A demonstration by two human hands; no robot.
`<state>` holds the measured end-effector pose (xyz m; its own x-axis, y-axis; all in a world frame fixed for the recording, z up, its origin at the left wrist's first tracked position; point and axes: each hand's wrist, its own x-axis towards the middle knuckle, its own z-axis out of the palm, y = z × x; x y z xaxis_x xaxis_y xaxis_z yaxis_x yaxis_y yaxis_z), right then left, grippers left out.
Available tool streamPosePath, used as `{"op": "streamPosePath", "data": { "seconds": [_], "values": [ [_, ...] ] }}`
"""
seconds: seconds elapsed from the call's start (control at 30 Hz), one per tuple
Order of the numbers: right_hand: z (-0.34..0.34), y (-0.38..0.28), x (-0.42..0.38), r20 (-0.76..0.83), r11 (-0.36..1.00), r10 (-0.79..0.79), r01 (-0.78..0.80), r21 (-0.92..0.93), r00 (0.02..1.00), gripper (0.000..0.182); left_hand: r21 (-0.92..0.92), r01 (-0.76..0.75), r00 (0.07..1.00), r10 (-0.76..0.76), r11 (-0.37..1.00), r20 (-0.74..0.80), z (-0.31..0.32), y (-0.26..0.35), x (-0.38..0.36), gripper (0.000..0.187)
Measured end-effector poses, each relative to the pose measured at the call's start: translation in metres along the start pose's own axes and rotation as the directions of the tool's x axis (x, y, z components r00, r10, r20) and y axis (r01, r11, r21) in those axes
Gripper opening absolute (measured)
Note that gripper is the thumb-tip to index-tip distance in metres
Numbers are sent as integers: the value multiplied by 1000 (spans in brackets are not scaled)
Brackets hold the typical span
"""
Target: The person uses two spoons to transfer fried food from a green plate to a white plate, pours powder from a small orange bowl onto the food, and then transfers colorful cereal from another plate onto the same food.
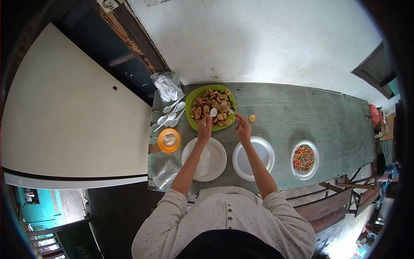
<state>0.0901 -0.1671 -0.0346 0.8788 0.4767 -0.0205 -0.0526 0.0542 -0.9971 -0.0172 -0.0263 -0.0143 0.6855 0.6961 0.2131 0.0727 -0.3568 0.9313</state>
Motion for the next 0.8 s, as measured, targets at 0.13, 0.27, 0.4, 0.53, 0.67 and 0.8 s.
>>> {"op": "streamPosePath", "data": {
  "seconds": [0.13,0.27,0.4,0.53,0.67,0.8],
  "values": [
    [2,-13,-10,151,954,-152,185,-237,977,24,-239,202,975,-217,950,-41,2,-18,-3,40],
    [2,-5,-10,53,975,-159,165,-147,986,24,-348,231,962,-267,909,-57,5,-30,-7,41],
    [-4,-14,-7,-52,960,-89,72,-270,995,26,-380,287,946,-323,879,-33,1,-23,-7,42],
    [-1,-10,-5,-4,966,-47,44,-255,999,27,-472,399,895,-445,787,15,0,-19,-6,41],
    [7,-17,-15,42,944,-93,101,-313,995,26,-580,424,868,-494,695,42,-2,-26,-9,42],
    [9,-12,-20,52,952,-131,140,-271,990,27,-545,417,877,-479,728,30,-7,-18,-14,42]
  ]
}}
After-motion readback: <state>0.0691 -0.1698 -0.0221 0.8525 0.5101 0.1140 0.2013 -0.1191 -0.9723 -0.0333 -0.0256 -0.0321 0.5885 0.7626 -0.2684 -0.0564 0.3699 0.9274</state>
